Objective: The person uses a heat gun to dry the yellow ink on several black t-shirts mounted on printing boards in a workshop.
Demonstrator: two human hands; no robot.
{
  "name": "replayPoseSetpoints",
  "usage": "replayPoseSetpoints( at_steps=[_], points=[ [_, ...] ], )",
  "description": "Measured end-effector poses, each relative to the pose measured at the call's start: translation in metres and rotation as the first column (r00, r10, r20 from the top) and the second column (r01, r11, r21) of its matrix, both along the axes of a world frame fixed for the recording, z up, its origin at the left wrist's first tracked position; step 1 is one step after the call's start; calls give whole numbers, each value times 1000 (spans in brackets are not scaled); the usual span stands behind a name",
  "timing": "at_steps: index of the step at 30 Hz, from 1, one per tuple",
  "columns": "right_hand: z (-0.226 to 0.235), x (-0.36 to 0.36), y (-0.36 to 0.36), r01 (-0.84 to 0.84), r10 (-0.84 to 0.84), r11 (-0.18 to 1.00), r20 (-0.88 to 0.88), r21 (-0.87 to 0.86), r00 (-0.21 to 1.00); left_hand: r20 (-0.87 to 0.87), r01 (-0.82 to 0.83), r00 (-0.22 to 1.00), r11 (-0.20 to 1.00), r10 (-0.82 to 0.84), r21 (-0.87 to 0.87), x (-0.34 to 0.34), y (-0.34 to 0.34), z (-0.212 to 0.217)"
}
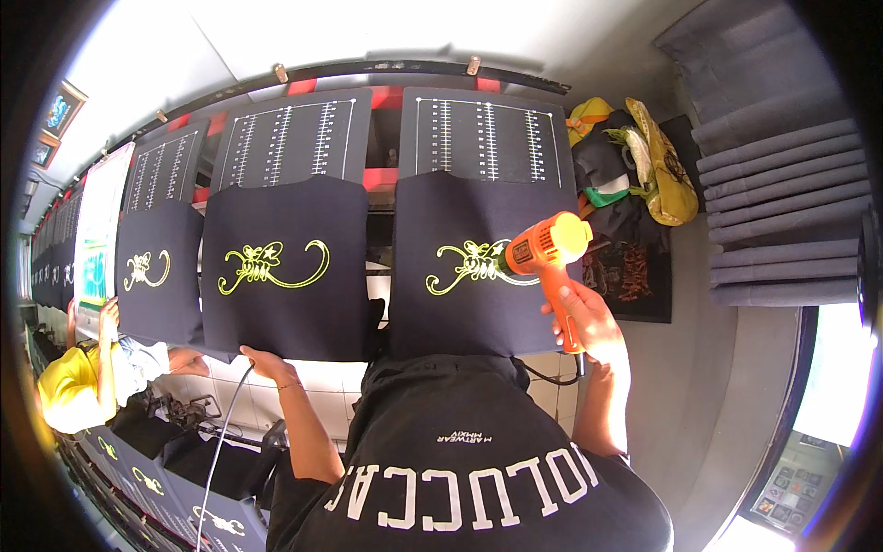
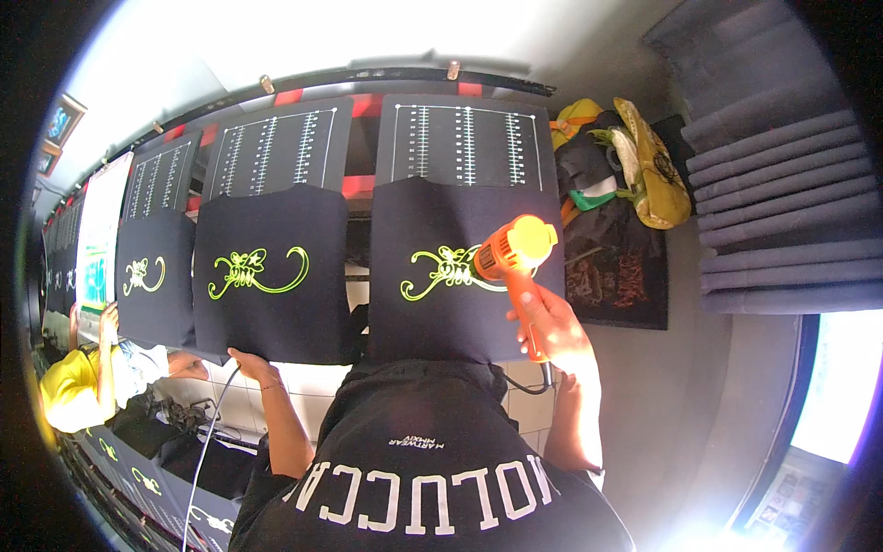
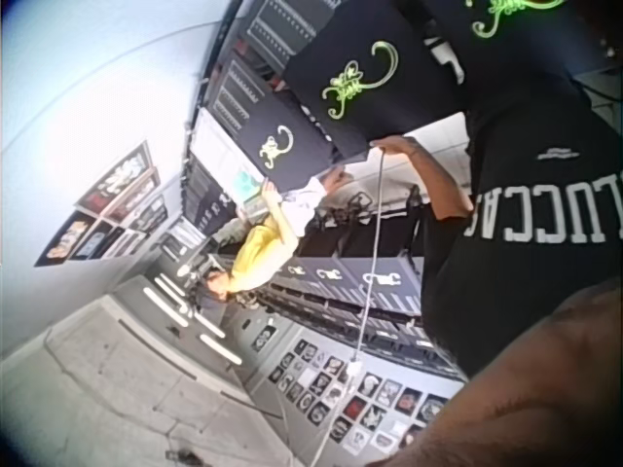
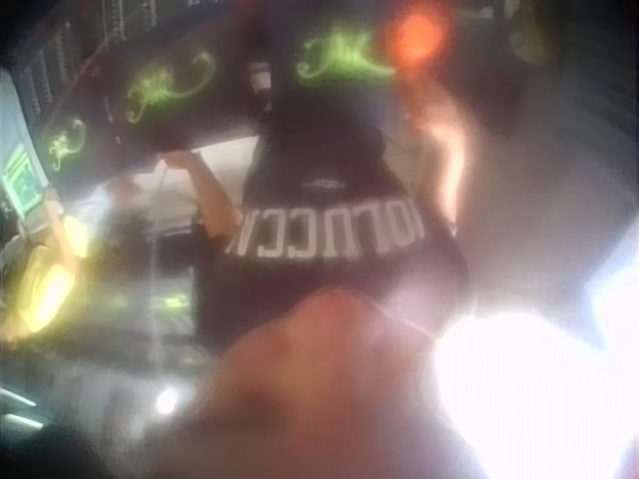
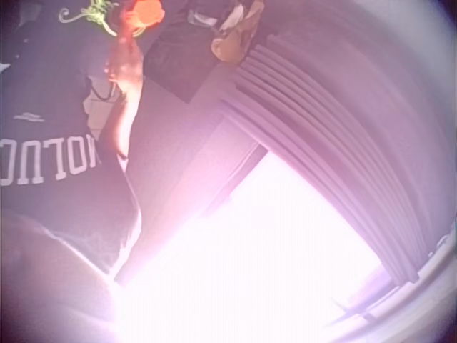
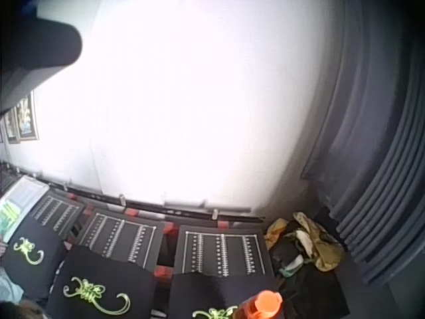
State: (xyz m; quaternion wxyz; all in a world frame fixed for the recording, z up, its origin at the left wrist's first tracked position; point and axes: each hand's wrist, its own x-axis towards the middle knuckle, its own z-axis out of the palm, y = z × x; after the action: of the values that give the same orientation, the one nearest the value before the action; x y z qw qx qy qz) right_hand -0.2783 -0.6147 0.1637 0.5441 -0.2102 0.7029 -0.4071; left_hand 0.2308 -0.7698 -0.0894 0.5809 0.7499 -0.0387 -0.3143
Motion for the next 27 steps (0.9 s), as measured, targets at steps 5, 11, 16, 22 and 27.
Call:
replayPoseSetpoints(
  at_steps=[5,11,16,22,27],
  points=[
    [-6,12,-14,38,-42,999,-99,-37,994,-33,24,999,1000,-24,14,4,-1,-2],
    [-16,11,-21,46,-51,998,-91,-53,995,-16,49,999,999,-49,20,1,-2,6],
    [-16,6,-28,24,-25,998,-17,-60,1000,-15,26,1000,1000,-25,11,-5,-6,8],
    [-16,20,-42,-74,75,997,-109,14,991,63,64,996,996,-69,67,9,-2,-18],
    [-12,25,-30,-36,33,999,-122,-20,992,274,53,956,977,-109,205,22,-2,-36]
  ],
)
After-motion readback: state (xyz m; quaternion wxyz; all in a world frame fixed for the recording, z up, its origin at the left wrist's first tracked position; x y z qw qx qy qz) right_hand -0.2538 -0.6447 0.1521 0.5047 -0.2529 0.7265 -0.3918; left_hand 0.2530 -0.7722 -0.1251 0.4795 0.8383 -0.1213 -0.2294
